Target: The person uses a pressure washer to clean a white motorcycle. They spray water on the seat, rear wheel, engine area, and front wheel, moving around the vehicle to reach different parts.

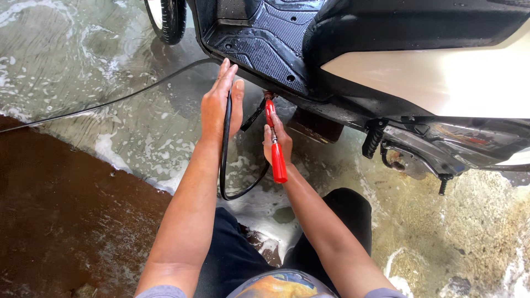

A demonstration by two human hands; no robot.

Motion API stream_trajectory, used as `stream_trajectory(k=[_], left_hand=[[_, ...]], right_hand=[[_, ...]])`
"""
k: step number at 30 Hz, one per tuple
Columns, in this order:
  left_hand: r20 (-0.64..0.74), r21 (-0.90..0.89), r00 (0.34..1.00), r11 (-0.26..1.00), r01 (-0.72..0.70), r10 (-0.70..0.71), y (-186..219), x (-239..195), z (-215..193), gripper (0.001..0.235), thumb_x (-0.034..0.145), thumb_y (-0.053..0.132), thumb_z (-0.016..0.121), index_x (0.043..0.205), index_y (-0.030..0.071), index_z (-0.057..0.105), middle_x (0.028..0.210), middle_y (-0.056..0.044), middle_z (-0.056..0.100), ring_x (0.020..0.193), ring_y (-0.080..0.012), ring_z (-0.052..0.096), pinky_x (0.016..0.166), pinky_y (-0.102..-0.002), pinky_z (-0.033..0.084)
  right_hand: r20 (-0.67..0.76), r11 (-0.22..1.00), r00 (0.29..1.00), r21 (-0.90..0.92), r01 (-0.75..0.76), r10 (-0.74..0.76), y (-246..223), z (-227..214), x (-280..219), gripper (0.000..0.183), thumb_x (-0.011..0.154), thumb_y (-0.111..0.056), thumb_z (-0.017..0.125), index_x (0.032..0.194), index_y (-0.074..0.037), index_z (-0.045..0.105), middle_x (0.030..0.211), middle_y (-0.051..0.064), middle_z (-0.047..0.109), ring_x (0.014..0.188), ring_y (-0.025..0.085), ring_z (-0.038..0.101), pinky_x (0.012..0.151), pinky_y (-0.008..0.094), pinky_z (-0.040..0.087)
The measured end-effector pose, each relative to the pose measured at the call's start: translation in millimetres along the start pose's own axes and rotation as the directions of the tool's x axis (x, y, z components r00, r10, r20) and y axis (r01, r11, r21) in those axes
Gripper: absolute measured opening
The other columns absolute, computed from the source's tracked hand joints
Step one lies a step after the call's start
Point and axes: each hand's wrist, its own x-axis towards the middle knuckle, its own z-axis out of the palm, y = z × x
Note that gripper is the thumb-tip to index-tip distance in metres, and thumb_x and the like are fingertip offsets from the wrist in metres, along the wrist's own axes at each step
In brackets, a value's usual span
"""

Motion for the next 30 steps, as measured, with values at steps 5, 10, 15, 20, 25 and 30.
stream_trajectory(k=[5,10,15,20,25,30], left_hand=[[0.027,0.021,1.000,1.000,0.002,-0.003,-1,2,0,0.041,0.111,0.028,0.052,0.141,0.001,0.058,0.151,-0.025,0.053,0.139,-0.0401,0.054,0.113,-0.043,0.048],[0.056,0.059,0.997,0.997,0.044,-0.047,6,1,1,0.043,0.109,0.033,0.052,0.140,0.003,0.059,0.152,-0.023,0.053,0.130,-0.0407,0.059,0.104,-0.045,0.052],[0.072,0.068,0.996,0.997,0.044,-0.049,8,2,3,0.045,0.108,0.035,0.052,0.138,0.003,0.060,0.151,-0.021,0.054,0.125,-0.0403,0.063,0.100,-0.044,0.054],[0.041,0.045,0.999,0.999,0.004,-0.006,1,4,3,0.044,0.111,0.033,0.051,0.140,0.001,0.059,0.152,-0.023,0.054,0.135,-0.0402,0.058,0.109,-0.044,0.050],[0.000,-0.004,1.000,1.000,0.016,-0.016,-3,5,-2,0.045,0.112,0.033,0.049,0.141,0.000,0.058,0.152,-0.025,0.053,0.140,-0.0384,0.054,0.114,-0.042,0.047],[-0.042,-0.012,0.998,0.999,0.044,-0.045,-2,4,-5,0.047,0.112,0.036,0.048,0.141,0.001,0.059,0.152,-0.024,0.053,0.142,-0.0370,0.053,0.116,-0.041,0.046]], right_hand=[[-0.099,0.947,0.948,-0.139,0.288,-0.303,9,5,3,0.049,0.106,-0.016,0.063,0.153,-0.015,0.050,0.131,0.020,0.069,0.101,0.029,0.074,0.084,0.036,0.060],[-0.036,0.978,0.981,-0.098,0.186,-0.191,15,-1,4,0.049,0.103,-0.017,0.064,0.151,-0.015,0.051,0.129,0.018,0.071,0.086,0.023,0.075,0.079,0.034,0.059],[0.010,0.984,0.991,-0.118,0.131,-0.131,14,-3,5,0.049,0.105,-0.016,0.064,0.152,-0.016,0.051,0.110,0.015,0.074,0.081,0.022,0.074,0.077,0.034,0.059],[-0.032,0.950,0.957,-0.136,0.283,-0.289,12,-4,6,0.047,0.105,-0.014,0.063,0.150,-0.014,0.051,0.117,0.017,0.073,0.085,0.023,0.074,0.075,0.035,0.058],[-0.004,0.984,0.991,-0.117,0.134,-0.135,11,-2,8,0.049,0.102,-0.015,0.064,0.149,-0.013,0.053,0.114,0.016,0.075,0.077,0.022,0.073,0.074,0.034,0.058],[-0.056,0.971,0.971,-0.062,0.230,-0.233,14,2,7,0.047,0.103,-0.014,0.063,0.149,-0.013,0.051,0.129,0.018,0.071,0.084,0.021,0.074,0.078,0.033,0.059]])
